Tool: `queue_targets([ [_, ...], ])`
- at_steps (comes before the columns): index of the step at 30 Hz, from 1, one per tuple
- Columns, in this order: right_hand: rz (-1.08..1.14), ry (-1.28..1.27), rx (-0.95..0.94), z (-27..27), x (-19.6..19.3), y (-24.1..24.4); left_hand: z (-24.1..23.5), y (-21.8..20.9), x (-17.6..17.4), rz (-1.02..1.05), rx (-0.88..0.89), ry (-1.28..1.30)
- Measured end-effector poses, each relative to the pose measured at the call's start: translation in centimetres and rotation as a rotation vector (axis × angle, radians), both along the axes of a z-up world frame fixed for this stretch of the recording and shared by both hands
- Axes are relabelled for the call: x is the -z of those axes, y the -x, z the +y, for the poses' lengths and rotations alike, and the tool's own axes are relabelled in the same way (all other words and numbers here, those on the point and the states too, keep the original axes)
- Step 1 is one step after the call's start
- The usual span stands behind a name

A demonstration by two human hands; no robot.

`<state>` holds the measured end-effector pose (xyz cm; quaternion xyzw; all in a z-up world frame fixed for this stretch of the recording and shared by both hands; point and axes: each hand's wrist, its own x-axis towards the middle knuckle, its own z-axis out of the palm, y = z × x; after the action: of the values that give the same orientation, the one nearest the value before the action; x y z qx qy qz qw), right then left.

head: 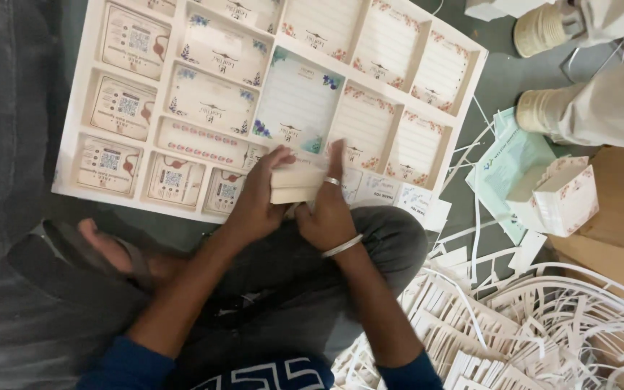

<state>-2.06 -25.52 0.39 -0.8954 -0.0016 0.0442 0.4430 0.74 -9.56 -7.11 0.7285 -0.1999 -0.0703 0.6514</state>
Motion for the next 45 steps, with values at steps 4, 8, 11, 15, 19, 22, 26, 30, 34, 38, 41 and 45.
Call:
queue_targets([
  [4, -0.261, 0.511, -0.056, 1.3, -1.5, -0.1, 0.0, -0.3, 0.8, -0.011, 0.004, -0.022],
  [8, -0.146, 0.29, -0.064, -0.2, 0.4, 0.5, -0.3, -0.3, 1.1, -0.125, -0.025, -0.073],
  [11, -0.092, 0.068, -0.047, -1.2, -1.2, 0.2, -0.2, -1.1, -0.8, -0.211, -0.053, -0.146],
  [15, -0.054, -0.386, 0.002, -3.1, -5.5, -0.3, 0.2, -2.6, -7.2, 0.044, 0.008, -0.224],
  [19, 0.088, -0.542, 0.083, -4.7, -4.9, -0.8, -0.3, -4.5, -10.1, 0.348, 0.094, -0.1],
  [22, 0.308, -0.614, 0.297, -5.4, -6.3, -1.8, -1.2, -6.1, -11.3, 0.509, 0.108, 0.053],
  [26, 0.128, -0.735, 0.284, -6.7, -5.8, -4.6, -2.2, -7.3, -8.6, 0.571, 0.074, 0.256],
  [30, 0.187, -0.828, 0.314, -8.0, -3.4, -8.6, -3.2, -9.7, -8.4, 0.585, -0.06, 0.331],
  [34, 0.192, -0.845, 0.273, -7.6, -3.3, -11.1, -4.2, -12.2, -9.9, 0.622, -0.106, 0.328],
  [38, 0.153, -0.905, 0.406, -7.6, -1.5, -11.4, -5.1, -12.7, -8.1, 0.633, -0.076, 0.41],
  [41, 0.134, -0.954, 0.478, -7.8, -0.4, -11.1, -6.4, -12.4, -7.0, 0.686, -0.045, 0.525],
  [45, 0.077, -0.905, 0.557, -8.8, 0.0, -11.2, -8.2, -13.0, -6.1, 0.732, -0.057, 0.609],
])
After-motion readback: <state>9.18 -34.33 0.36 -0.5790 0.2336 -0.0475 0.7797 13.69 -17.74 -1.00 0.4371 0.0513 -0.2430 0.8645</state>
